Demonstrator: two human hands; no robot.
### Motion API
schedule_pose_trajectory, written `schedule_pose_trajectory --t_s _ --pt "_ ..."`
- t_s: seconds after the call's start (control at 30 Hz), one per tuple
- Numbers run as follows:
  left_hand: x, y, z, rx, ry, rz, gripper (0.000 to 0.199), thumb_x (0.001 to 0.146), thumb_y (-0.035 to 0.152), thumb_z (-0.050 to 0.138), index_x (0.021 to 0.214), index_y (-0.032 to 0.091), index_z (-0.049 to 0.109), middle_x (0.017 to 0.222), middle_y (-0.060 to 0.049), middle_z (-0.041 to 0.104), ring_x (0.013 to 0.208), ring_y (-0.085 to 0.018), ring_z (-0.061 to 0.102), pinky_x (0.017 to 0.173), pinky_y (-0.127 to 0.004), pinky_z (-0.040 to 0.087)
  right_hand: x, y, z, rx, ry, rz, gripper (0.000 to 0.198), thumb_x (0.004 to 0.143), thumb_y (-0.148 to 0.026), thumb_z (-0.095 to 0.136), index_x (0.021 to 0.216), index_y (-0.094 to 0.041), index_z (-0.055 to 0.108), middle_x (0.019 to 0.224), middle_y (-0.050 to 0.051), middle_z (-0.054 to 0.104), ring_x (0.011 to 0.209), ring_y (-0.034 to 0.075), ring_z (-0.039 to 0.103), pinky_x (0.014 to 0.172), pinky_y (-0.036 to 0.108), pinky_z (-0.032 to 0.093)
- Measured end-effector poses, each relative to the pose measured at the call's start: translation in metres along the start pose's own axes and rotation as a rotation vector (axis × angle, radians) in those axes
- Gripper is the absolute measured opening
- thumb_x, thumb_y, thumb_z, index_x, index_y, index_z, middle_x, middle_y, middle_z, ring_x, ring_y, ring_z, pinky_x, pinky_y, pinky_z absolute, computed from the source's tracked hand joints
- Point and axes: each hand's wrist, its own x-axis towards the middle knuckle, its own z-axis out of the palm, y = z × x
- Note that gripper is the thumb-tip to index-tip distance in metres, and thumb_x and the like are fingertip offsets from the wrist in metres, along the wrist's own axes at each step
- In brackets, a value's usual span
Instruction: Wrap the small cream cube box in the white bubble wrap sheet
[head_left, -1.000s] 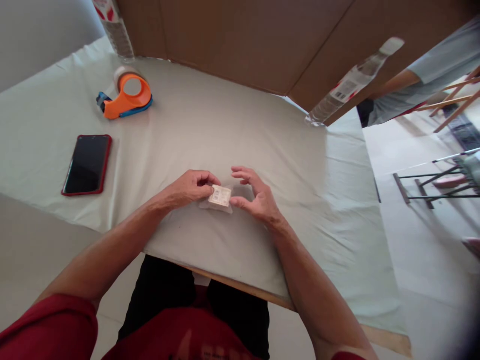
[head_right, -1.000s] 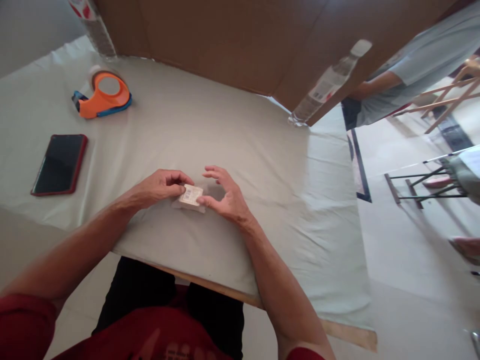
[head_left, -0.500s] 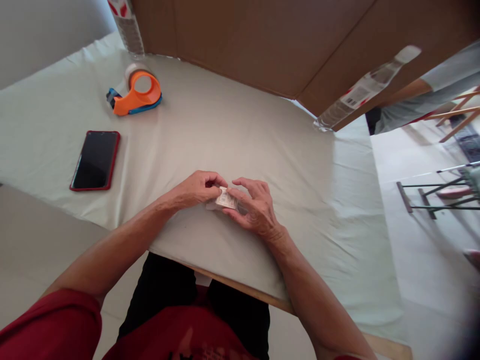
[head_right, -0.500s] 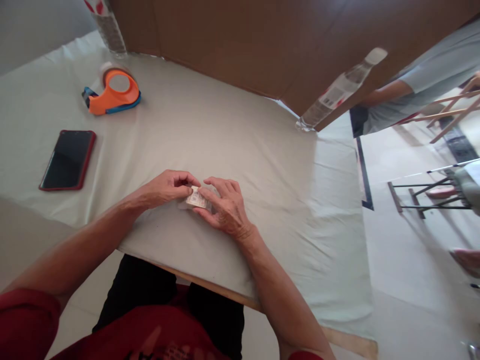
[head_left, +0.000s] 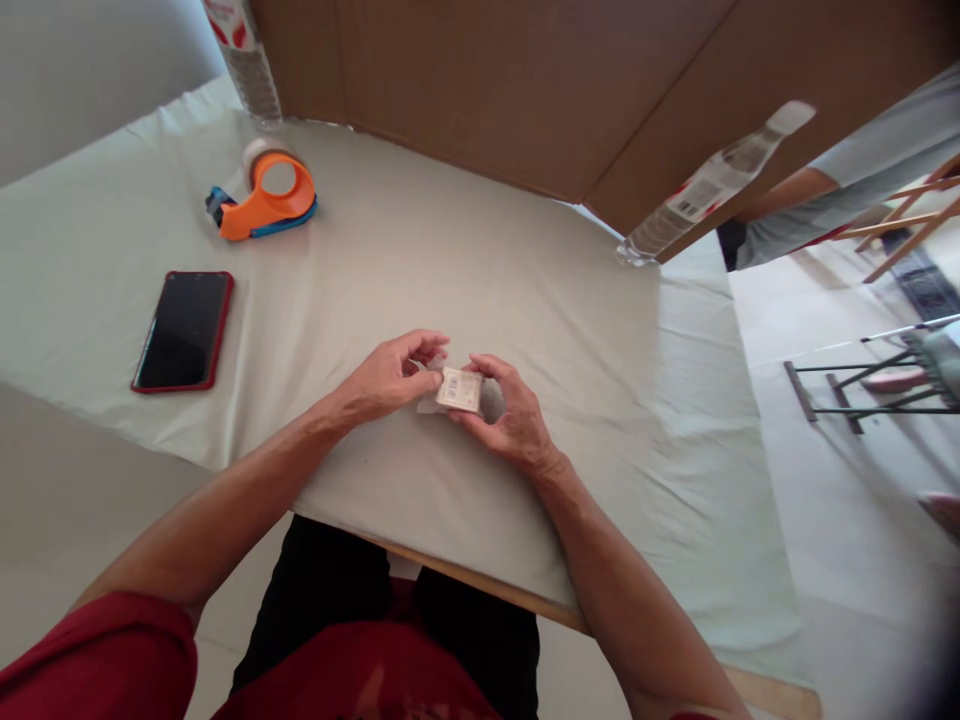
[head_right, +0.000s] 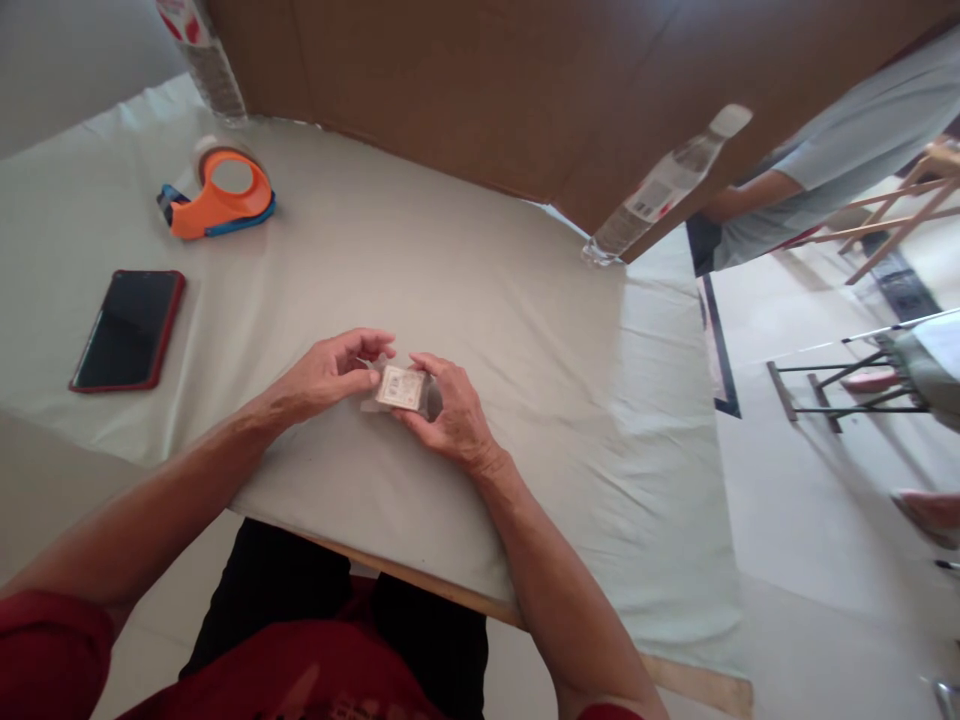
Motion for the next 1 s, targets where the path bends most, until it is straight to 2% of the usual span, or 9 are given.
schedule_pose_trajectory --t_s 0.1,0.23,0.37,0.47,0.57,0.67,0.73,0.83,1.0 --pt "0.002 -0.006 0.002 0.028 0.107 0.025 0.067 0.075 0.023 0.061 0.140 0.014 0.050 0.126 -0.014 0.065 0.106 -0.022 0.062 0.090 -0.037 0.051 0.001 0.006 -0.004 0.027 -0.024 0.054 0.069 0.085 -0.046 0.072 0.144 -0.026 0.043 0.125 0.013 0.067 0.114 0.029 0.065 0.100 0.050 0.050" --pt "0.002 -0.011 0.003 0.109 0.104 0.021 0.069 0.075 0.017 0.056 0.143 0.015 0.047 0.128 -0.014 0.065 0.100 -0.021 0.062 0.091 -0.038 0.053 0.002 0.006 -0.012 0.107 -0.068 0.116 0.082 0.081 -0.064 0.069 0.148 -0.027 0.041 0.138 0.014 0.061 0.125 0.032 0.060 0.107 0.053 0.045" --pt "0.001 -0.015 0.004 0.346 0.167 0.055 0.071 0.076 0.012 0.050 0.146 0.016 0.044 0.137 -0.013 0.062 0.108 -0.024 0.062 0.095 -0.041 0.053 0.001 0.017 -0.016 0.179 0.112 0.316 0.058 0.098 -0.059 0.043 0.145 -0.025 0.045 0.141 0.013 0.060 0.129 0.027 0.058 0.109 0.049 0.046" --pt "0.004 -0.022 0.006 0.637 0.190 0.112 0.069 0.079 0.009 0.044 0.147 0.010 0.043 0.142 -0.017 0.057 0.129 -0.029 0.054 0.110 -0.048 0.044 0.001 0.035 -0.013 -0.036 0.208 0.470 0.048 0.100 -0.042 0.036 0.139 -0.018 0.051 0.137 0.015 0.063 0.129 0.026 0.058 0.111 0.048 0.044" --pt "0.006 -0.029 0.011 0.867 0.150 0.115 0.063 0.086 0.011 0.040 0.149 0.005 0.041 0.148 -0.020 0.053 0.143 -0.031 0.043 0.119 -0.050 0.033 0.001 0.041 -0.009 -0.351 0.077 0.480 0.048 0.096 -0.029 0.038 0.139 -0.014 0.052 0.144 0.017 0.058 0.136 0.027 0.052 0.116 0.048 0.037" --pt "-0.001 -0.033 0.016 1.000 0.134 0.091 0.058 0.094 0.020 0.036 0.150 0.004 0.038 0.154 -0.020 0.046 0.148 -0.030 0.037 0.121 -0.048 0.029 -0.007 0.033 -0.012 -0.560 -0.058 0.485 0.048 0.097 -0.029 0.039 0.141 -0.013 0.051 0.150 0.018 0.053 0.142 0.028 0.044 0.117 0.049 0.034" --pt "-0.014 -0.035 0.017 1.071 0.147 0.085 0.059 0.097 0.029 0.038 0.150 0.004 0.038 0.157 -0.021 0.043 0.149 -0.032 0.034 0.123 -0.050 0.026 -0.023 0.028 -0.023 -0.634 -0.073 0.505 0.049 0.098 -0.037 0.041 0.140 -0.013 0.052 0.152 0.019 0.051 0.143 0.032 0.042 0.116 0.054 0.033" --pt "-0.044 -0.037 0.015 1.143 0.141 0.138 0.068 0.096 0.046 0.041 0.150 0.005 0.039 0.159 -0.024 0.037 0.150 -0.039 0.031 0.122 -0.058 0.021 -0.068 0.027 -0.058 -0.714 -0.015 0.627 0.055 0.097 -0.047 0.044 0.138 -0.013 0.054 0.151 0.023 0.050 0.142 0.038 0.042 0.111 0.065 0.032" --pt "-0.110 -0.039 0.017 1.175 0.097 0.188 0.073 0.095 0.056 0.043 0.153 0.013 0.039 0.160 -0.024 0.036 0.150 -0.042 0.030 0.119 -0.066 0.018 -0.179 0.022 -0.139 -0.858 0.117 1.123 0.064 0.096 -0.048 0.032 0.142 -0.007 0.050 0.153 0.028 0.043 0.145 0.042 0.037 0.114 0.067 0.028"
